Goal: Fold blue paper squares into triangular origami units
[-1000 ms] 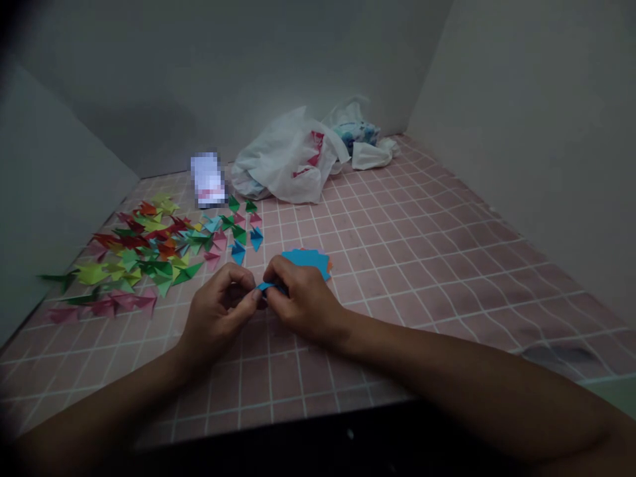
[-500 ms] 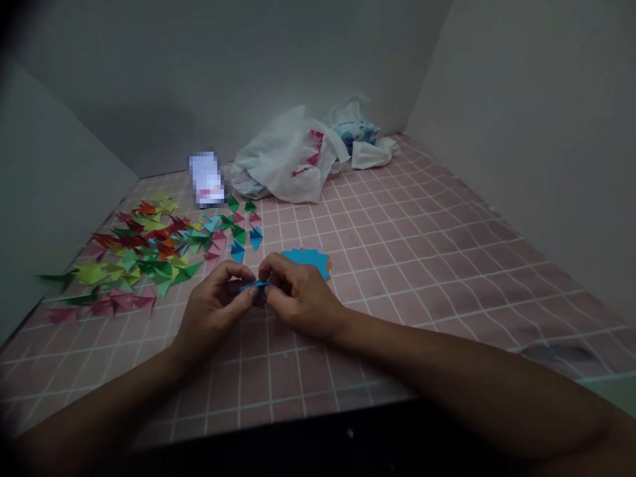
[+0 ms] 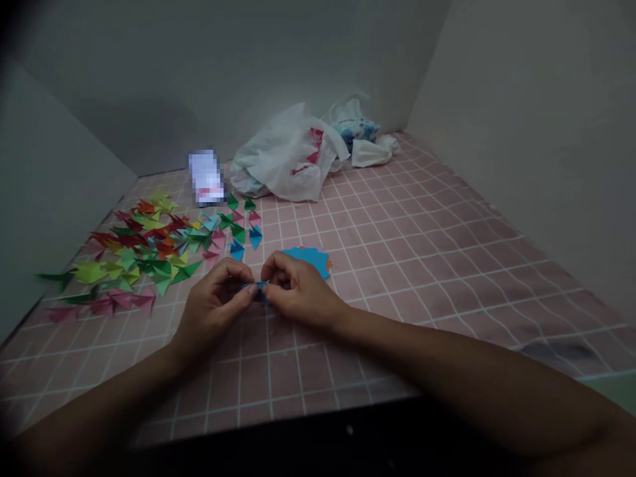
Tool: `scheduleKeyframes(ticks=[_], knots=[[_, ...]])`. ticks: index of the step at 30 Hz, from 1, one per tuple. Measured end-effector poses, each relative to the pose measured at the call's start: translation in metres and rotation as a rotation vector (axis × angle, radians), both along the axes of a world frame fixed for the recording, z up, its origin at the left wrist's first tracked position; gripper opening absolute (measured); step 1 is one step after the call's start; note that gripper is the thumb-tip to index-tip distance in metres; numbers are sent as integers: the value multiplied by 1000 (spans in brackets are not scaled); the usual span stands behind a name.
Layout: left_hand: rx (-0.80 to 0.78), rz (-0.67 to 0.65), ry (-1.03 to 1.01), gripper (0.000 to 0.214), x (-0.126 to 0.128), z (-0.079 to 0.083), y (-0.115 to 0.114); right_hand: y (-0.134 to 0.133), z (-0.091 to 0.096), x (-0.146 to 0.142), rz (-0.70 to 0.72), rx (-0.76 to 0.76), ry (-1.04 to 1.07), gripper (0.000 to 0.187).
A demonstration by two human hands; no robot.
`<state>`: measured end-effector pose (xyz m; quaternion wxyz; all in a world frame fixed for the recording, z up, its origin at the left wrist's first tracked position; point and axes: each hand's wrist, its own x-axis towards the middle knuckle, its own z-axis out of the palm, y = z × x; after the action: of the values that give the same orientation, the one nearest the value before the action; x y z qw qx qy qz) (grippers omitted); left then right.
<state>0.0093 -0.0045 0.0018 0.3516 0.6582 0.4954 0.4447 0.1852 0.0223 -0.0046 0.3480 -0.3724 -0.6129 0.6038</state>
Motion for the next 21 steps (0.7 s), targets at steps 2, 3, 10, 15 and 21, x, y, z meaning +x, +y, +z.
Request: scheduleKeyframes(ticks=[2,3,10,15,21], knots=[[41,-7,37,7,0,0,0,0,1,0,30,-83,23,10],[61,-12,57,8,0,0,0,0,1,0,40,-119,35,10],[137,-35,150,10,-1,-1,0,-3,1,-1,27,-140,51,12],[45,24,88,8,-1,-4,2,-2,-2,-1,31,-135,92,12],[-10,85,43,11,-3,-5,4,-1,-3,-1,1,3,87,17]])
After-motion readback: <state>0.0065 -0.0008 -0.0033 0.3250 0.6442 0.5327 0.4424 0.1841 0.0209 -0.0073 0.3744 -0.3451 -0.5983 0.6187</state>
